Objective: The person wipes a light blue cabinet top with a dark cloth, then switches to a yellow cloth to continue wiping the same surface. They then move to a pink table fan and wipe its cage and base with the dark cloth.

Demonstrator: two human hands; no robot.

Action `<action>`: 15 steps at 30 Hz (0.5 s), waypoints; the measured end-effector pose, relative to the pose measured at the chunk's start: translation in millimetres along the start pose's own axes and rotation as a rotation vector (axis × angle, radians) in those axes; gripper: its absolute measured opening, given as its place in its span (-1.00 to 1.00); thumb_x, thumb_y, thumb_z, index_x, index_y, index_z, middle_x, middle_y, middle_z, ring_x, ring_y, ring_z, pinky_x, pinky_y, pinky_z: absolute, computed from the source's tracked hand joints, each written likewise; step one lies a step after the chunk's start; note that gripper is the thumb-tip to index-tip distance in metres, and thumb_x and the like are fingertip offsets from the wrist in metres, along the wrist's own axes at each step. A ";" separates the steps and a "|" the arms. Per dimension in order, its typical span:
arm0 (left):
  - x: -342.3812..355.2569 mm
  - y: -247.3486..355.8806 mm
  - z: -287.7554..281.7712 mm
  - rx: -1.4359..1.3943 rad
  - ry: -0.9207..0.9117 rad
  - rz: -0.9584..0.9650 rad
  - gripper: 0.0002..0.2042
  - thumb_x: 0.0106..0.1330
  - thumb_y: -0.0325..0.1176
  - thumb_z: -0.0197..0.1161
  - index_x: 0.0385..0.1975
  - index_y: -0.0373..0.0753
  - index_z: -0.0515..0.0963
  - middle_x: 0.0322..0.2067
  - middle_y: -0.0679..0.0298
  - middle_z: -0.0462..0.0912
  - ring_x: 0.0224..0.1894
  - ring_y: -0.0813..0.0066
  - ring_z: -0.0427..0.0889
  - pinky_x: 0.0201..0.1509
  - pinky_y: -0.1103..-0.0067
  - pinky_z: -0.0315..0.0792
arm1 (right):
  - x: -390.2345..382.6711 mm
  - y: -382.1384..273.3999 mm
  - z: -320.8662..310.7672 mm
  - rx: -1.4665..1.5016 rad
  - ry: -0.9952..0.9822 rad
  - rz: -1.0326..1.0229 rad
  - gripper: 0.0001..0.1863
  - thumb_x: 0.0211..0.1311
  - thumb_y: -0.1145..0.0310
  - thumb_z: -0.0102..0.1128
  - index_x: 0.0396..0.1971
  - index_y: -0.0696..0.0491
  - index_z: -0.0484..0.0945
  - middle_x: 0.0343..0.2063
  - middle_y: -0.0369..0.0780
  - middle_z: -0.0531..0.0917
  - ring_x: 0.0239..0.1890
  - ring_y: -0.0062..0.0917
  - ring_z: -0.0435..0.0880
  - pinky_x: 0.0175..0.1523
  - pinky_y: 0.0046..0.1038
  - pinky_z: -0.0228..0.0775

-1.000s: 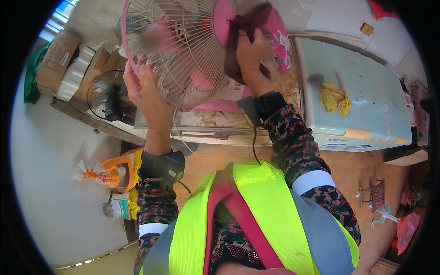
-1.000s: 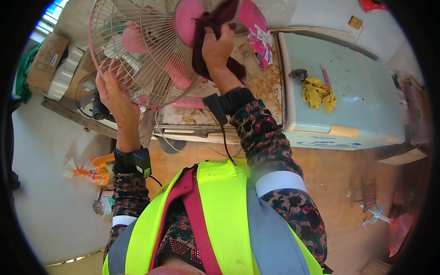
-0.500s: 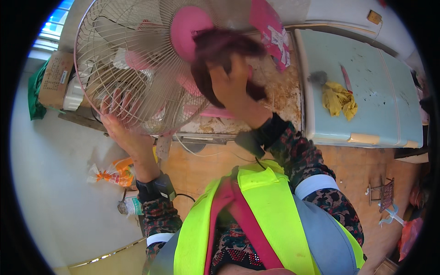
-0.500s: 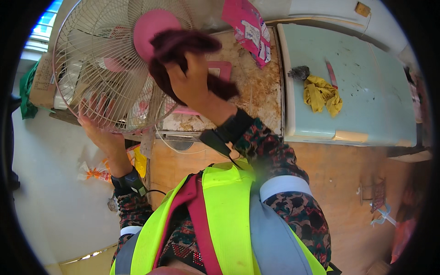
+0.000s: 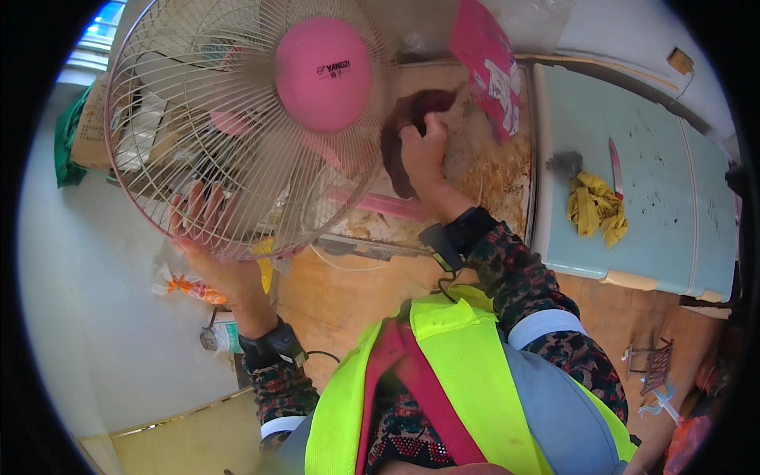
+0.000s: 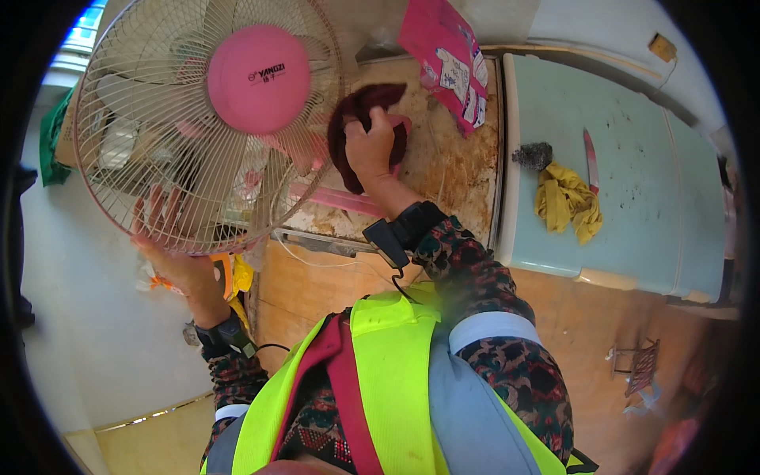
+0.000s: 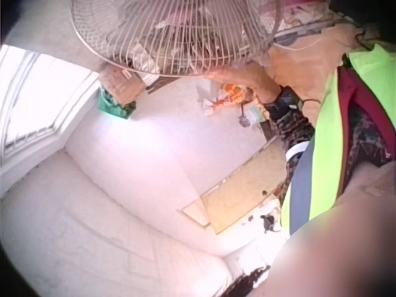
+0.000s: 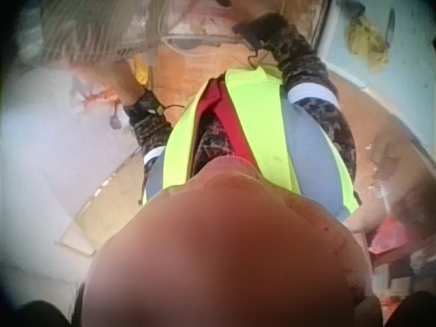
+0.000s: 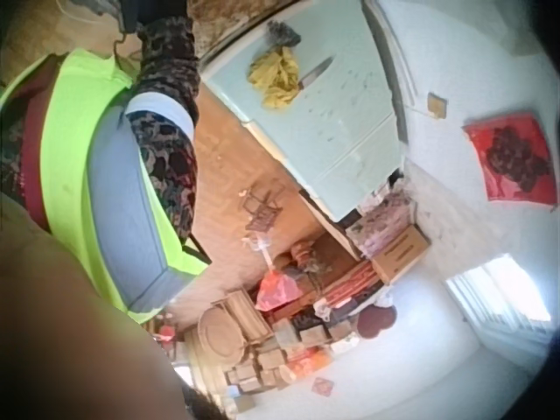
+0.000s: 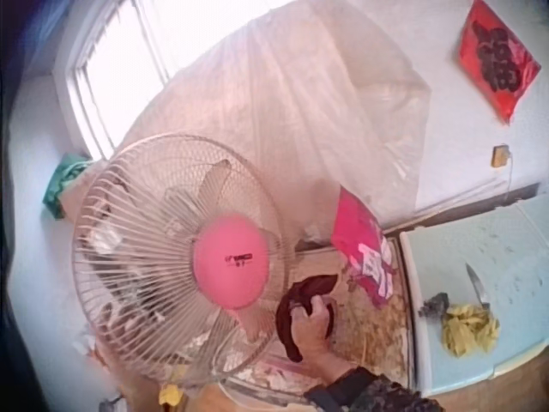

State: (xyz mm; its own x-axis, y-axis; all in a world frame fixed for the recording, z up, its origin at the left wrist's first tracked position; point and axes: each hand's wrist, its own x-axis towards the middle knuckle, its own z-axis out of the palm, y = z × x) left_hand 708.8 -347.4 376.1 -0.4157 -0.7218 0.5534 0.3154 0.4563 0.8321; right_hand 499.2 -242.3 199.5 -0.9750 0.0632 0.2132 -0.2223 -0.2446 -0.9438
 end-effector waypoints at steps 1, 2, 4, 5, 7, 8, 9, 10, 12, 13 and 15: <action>0.6 0.2 -0.1 0.008 -0.009 0.006 -0.24 0.43 0.29 -0.06 0.38 -0.22 0.15 0.30 -0.10 0.33 0.27 -0.12 0.43 0.28 0.01 0.42 | 8.5 -17.9 1.0 0.090 -0.030 -0.092 -0.82 0.12 0.43 0.28 -0.39 0.20 0.47 -0.50 -0.05 0.55 -0.42 -0.29 0.53 -0.23 -0.31 0.41; 1.3 0.2 -0.2 0.018 -0.018 0.012 -0.25 0.43 0.29 -0.07 0.38 -0.22 0.15 0.30 -0.10 0.33 0.27 -0.12 0.43 0.28 0.01 0.42 | 17.2 -36.3 2.1 0.169 -0.051 -0.207 -0.84 0.12 0.45 0.28 -0.38 0.20 0.49 -0.51 -0.08 0.56 -0.42 -0.37 0.54 -0.24 -0.32 0.41; 2.2 0.1 -1.0 0.034 -0.018 0.037 -0.20 0.40 0.30 -0.03 0.38 -0.27 0.13 0.29 -0.12 0.34 0.24 -0.12 0.47 0.25 0.07 0.46 | 36.1 -68.0 4.7 0.319 -0.078 -0.293 -0.86 0.13 0.49 0.28 -0.35 0.19 0.54 -0.46 -0.13 0.59 -0.40 -0.48 0.54 -0.25 -0.39 0.42; 2.9 -0.3 -1.4 0.041 -0.049 0.067 -0.18 0.39 0.31 -0.01 0.39 -0.29 0.11 0.28 -0.14 0.35 0.23 -0.12 0.48 0.23 0.10 0.49 | 44.6 -78.0 8.8 0.348 -0.076 -0.269 -0.87 0.13 0.48 0.28 -0.35 0.18 0.54 -0.44 -0.11 0.59 -0.39 -0.44 0.55 -0.24 -0.37 0.42; 4.1 -1.2 -2.9 0.035 -0.003 0.038 -0.15 0.36 0.33 0.01 0.39 -0.28 0.11 0.29 -0.14 0.34 0.24 -0.12 0.48 0.24 0.11 0.48 | 60.7 -82.6 17.8 0.349 -0.089 -0.403 -0.87 0.13 0.48 0.28 -0.34 0.18 0.55 -0.39 -0.09 0.60 -0.36 -0.36 0.57 -0.21 -0.34 0.43; 4.4 -1.5 -4.0 0.025 0.000 0.042 -0.14 0.35 0.35 0.01 0.39 -0.28 0.11 0.29 -0.15 0.34 0.24 -0.11 0.47 0.25 0.11 0.47 | 67.3 -76.6 21.8 0.131 0.000 -0.597 -0.86 0.14 0.47 0.27 -0.30 0.17 0.58 -0.33 -0.04 0.62 -0.30 -0.15 0.58 -0.14 -0.28 0.43; 5.2 -2.0 -4.6 0.031 -0.011 0.036 -0.16 0.37 0.33 -0.01 0.40 -0.27 0.12 0.30 -0.14 0.33 0.25 -0.11 0.46 0.25 0.09 0.46 | 69.3 -65.5 24.7 0.065 0.009 -0.536 -0.84 0.15 0.46 0.27 -0.28 0.17 0.59 -0.31 -0.02 0.62 -0.27 -0.11 0.58 -0.12 -0.27 0.43; 6.0 -2.5 -5.1 0.024 -0.026 0.046 -0.18 0.40 0.32 -0.04 0.40 -0.25 0.12 0.31 -0.13 0.32 0.25 -0.12 0.45 0.26 0.07 0.45 | 67.6 -51.0 28.1 0.003 0.020 -0.484 -0.82 0.15 0.45 0.27 -0.26 0.17 0.59 -0.30 0.01 0.62 -0.25 -0.06 0.57 -0.09 -0.25 0.42; 6.7 -3.2 -6.1 0.048 -0.045 0.069 -0.20 0.41 0.32 -0.06 0.40 -0.24 0.12 0.32 -0.15 0.31 0.24 -0.12 0.47 0.25 0.07 0.46 | 70.7 -16.3 30.5 -0.064 0.030 -0.319 -0.78 0.16 0.43 0.25 -0.21 0.19 0.59 -0.29 0.05 0.62 -0.21 0.01 0.57 -0.07 -0.22 0.42; 7.3 -3.3 -6.1 0.026 -0.027 0.063 -0.20 0.41 0.32 -0.06 0.40 -0.24 0.12 0.31 -0.16 0.31 0.23 -0.12 0.47 0.25 0.08 0.46 | 70.0 1.1 26.4 -0.061 0.038 -0.198 -0.76 0.17 0.42 0.24 -0.19 0.20 0.58 -0.29 0.06 0.62 -0.20 0.02 0.58 -0.07 -0.20 0.41; 8.2 -3.0 -4.5 -0.025 -0.006 0.033 -0.19 0.40 0.33 -0.05 0.40 -0.24 0.12 0.30 -0.18 0.31 0.22 -0.11 0.48 0.25 0.08 0.46 | 64.0 26.3 22.3 -0.070 -0.067 0.170 -0.76 0.15 0.41 0.22 -0.21 0.23 0.55 -0.32 0.09 0.61 -0.21 0.06 0.57 -0.08 -0.16 0.41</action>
State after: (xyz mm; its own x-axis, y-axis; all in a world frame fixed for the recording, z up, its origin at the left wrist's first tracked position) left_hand 708.3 -357.1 378.0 -0.4099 -0.7037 0.5804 0.3500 0.4663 0.8124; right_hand 430.8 -266.3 193.9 -0.9972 -0.0390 0.0632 -0.0553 -0.1786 -0.9824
